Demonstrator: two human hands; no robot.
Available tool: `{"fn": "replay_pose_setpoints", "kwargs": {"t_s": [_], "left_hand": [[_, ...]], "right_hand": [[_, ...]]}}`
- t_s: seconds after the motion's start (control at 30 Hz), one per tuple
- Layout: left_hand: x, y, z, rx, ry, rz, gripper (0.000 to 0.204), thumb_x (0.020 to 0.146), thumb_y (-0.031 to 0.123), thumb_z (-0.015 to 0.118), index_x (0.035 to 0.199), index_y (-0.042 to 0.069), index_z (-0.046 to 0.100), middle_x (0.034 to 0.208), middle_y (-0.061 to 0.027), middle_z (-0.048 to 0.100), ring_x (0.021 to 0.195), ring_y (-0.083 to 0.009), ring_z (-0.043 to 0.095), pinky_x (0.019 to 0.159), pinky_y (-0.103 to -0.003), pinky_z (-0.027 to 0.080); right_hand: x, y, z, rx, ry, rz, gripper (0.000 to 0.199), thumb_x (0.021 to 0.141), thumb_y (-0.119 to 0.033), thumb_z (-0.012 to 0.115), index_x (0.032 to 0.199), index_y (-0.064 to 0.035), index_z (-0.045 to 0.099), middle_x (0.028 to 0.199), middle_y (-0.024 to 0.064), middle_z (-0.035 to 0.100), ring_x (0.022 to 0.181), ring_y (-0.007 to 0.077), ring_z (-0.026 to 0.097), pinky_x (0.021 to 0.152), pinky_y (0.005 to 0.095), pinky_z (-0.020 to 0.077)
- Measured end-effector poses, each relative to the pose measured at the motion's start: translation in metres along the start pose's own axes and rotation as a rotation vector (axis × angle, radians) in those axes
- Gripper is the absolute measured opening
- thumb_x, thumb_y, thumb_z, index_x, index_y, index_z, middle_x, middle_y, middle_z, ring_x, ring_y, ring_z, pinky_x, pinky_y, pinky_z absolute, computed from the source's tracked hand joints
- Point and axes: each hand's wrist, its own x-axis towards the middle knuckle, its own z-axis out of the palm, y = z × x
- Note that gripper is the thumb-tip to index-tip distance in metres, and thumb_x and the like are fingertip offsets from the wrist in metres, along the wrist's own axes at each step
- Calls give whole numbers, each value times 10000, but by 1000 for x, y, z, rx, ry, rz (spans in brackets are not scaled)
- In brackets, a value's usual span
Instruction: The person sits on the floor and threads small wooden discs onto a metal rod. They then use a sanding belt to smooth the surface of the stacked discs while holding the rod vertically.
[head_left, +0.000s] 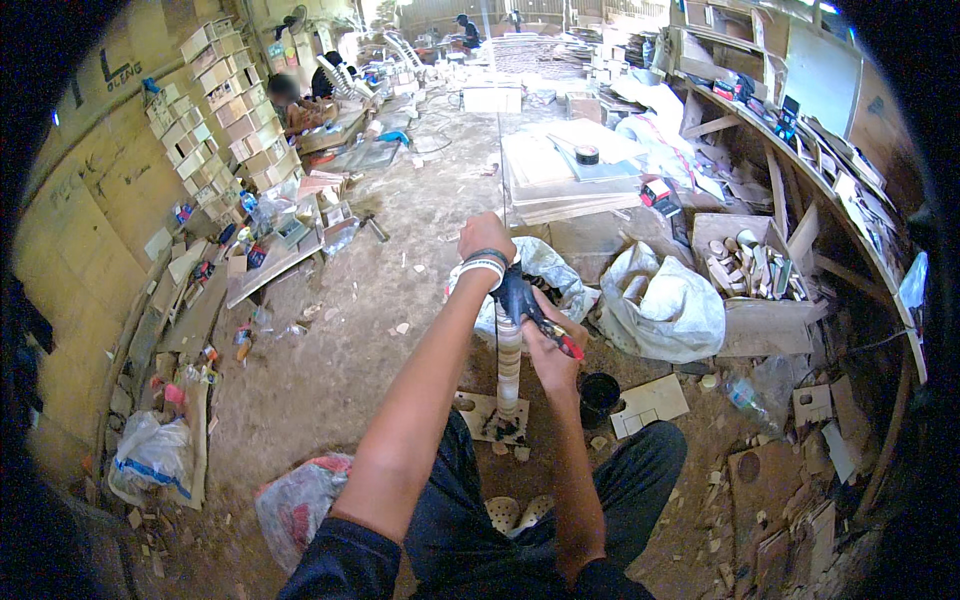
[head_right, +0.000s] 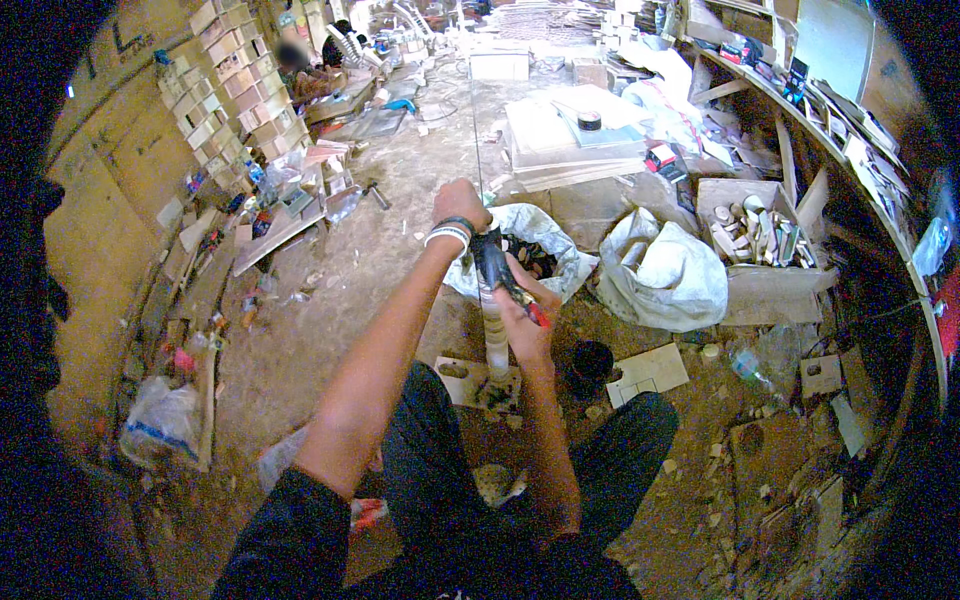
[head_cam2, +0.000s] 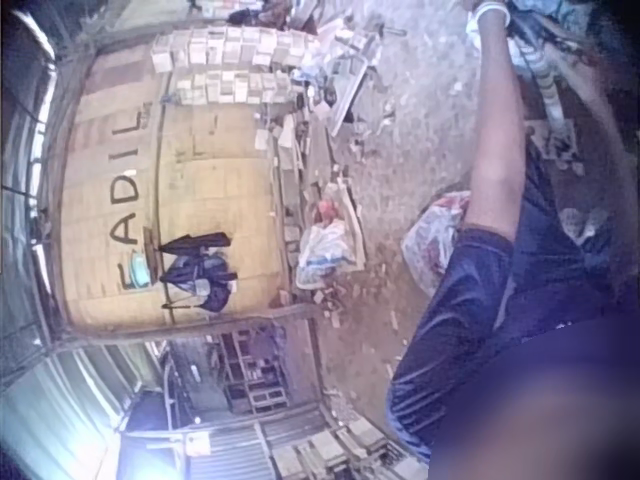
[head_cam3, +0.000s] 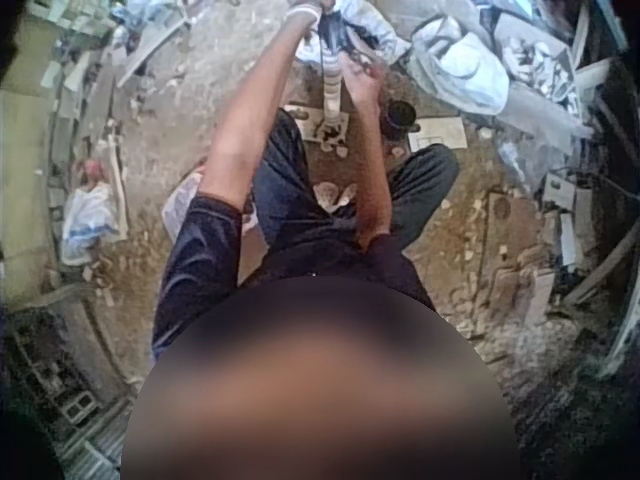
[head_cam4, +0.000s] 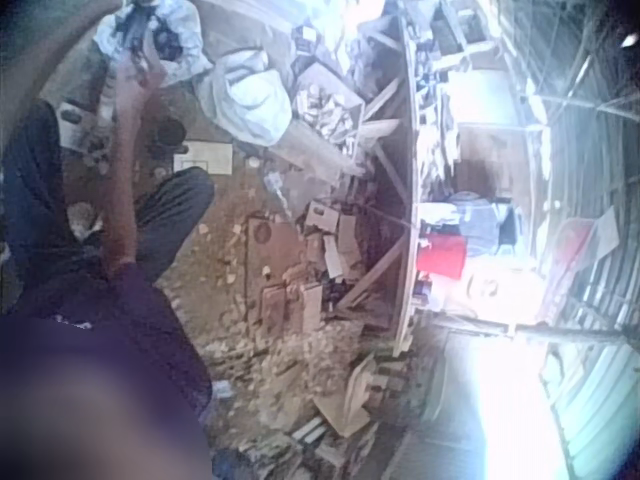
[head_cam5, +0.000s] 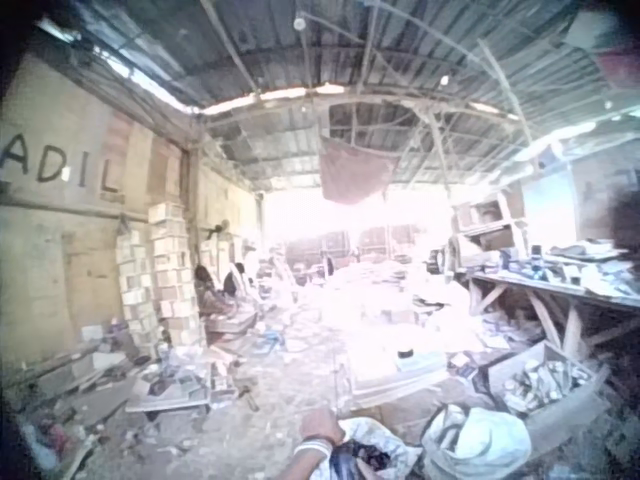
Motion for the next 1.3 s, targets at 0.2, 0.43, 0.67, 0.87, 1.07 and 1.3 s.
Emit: {"fn": "replay_pose_setpoints", "kwargs": {"t_s": [0.2, 0.43, 0.67, 0.87, 1.07, 1.3], "left_hand": [[-4, 8, 1, -10, 57, -11, 262, 692, 104, 737, 916, -32, 739, 1020, -304, 693, 1000, -414, 698, 860, -466, 576], [-5, 3, -7, 20, 3, -13, 220, 776, 80, 685, 972, -3, 742, 1088, -281, 683, 1058, -409, 678, 896, -461, 562], [0, 1, -8, 28, -21, -32, 230, 764, 77, 693, 976, 3, 743, 1102, -278, 682, 1066, -409, 675, 894, -458, 565], [2, -3, -2, 15, 35, -14, 350, 645, 175, 814, 935, -9, 745, 1032, -299, 695, 1001, -413, 697, 881, -449, 572], [-3, 5, -8, 37, -26, -41, 219, 765, 76, 697, 968, 15, 754, 1102, -247, 697, 1084, -399, 672, 907, -451, 560], [-1, 10, -3, 9, 28, -114, 277, 721, 123, 748, 960, -15, 743, 1092, -257, 699, 1066, -384, 683, 904, -435, 564]], "right_hand": [[-13, -6, 18, -86, 148, -186, 468, 824, -30, 710, 1284, 18, 634, 966, 152, 720, 846, 184, 670, 768, 347, 539], [-5, 10, 13, -20, 284, -33, 439, 831, 4, 693, 1265, 50, 637, 1044, 143, 730, 883, 126, 660, 828, 285, 529], [2, 22, 12, 271, 356, 202, 432, 865, -39, 700, 1278, 60, 624, 1078, 120, 712, 927, 164, 662, 817, 282, 550], [11, 8, 19, 416, 444, 307, 619, 909, -49, 647, 1482, -3, 416, 1254, 170, 624, 1017, 184, 632, 797, 303, 557], [-2, -9, 47, 132, 308, 227, 583, 918, -70, 661, 1460, -22, 452, 1295, 193, 611, 1116, 248, 607, 981, 343, 475], [-8, -12, 71, 189, 674, 145, 576, 917, -84, 690, 1436, 11, 458, 1312, 190, 571, 1155, 226, 562, 998, 346, 451]]}}
